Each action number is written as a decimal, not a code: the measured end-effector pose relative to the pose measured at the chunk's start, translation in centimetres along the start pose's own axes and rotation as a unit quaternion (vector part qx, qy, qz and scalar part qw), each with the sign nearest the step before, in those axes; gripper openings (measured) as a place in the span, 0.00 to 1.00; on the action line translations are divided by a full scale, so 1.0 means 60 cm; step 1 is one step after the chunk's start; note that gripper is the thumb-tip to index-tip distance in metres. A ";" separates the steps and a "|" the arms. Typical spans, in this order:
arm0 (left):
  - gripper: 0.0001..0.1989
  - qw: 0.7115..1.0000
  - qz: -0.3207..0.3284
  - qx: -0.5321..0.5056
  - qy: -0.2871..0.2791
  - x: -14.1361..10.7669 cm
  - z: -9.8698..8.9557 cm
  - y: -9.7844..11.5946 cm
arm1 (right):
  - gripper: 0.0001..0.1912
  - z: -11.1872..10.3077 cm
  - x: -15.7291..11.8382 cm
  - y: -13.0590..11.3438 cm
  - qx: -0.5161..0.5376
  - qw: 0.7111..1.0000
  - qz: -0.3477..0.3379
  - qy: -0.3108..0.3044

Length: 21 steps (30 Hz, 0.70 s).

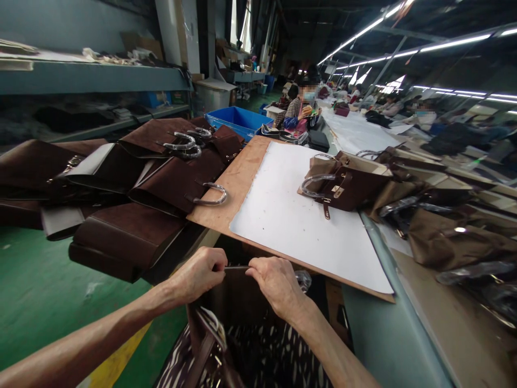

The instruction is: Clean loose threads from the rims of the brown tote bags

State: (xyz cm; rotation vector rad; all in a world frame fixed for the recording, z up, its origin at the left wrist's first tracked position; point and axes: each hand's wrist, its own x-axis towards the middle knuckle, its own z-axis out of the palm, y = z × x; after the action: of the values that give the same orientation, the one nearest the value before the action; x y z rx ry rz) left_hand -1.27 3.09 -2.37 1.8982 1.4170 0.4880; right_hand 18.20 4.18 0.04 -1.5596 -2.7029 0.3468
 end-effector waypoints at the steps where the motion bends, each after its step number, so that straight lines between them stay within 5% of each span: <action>1: 0.04 1.000 0.005 -0.002 -0.001 0.000 0.001 0.000 | 0.13 -0.001 0.004 -0.005 0.002 1.000 0.002 -0.013; 9: 0.03 1.000 -0.020 -0.002 -0.002 -0.013 -0.004 0.006 | 0.13 0.007 0.025 -0.020 0.007 0.999 -0.001 -0.036; 12: 0.14 0.999 -0.043 -0.012 -0.013 -0.029 -0.013 -0.004 | 0.15 0.010 0.021 -0.011 0.019 0.999 0.009 -0.035; 16: 0.25 0.992 -0.055 -0.026 -0.109 -0.016 -0.043 -0.050 | 0.15 -0.003 0.019 -0.020 0.021 0.999 0.028 -0.035; 21: 0.12 0.982 -0.004 -0.009 -0.187 0.039 -0.086 -0.094 | 0.14 -0.017 0.021 -0.064 -0.026 0.998 0.047 0.011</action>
State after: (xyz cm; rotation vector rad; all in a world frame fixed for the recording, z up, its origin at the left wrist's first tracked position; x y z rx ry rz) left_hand -7.72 7.72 -3.20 1.8504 1.1669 0.1275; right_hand 14.41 3.61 1.64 -1.6976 -2.6484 0.2613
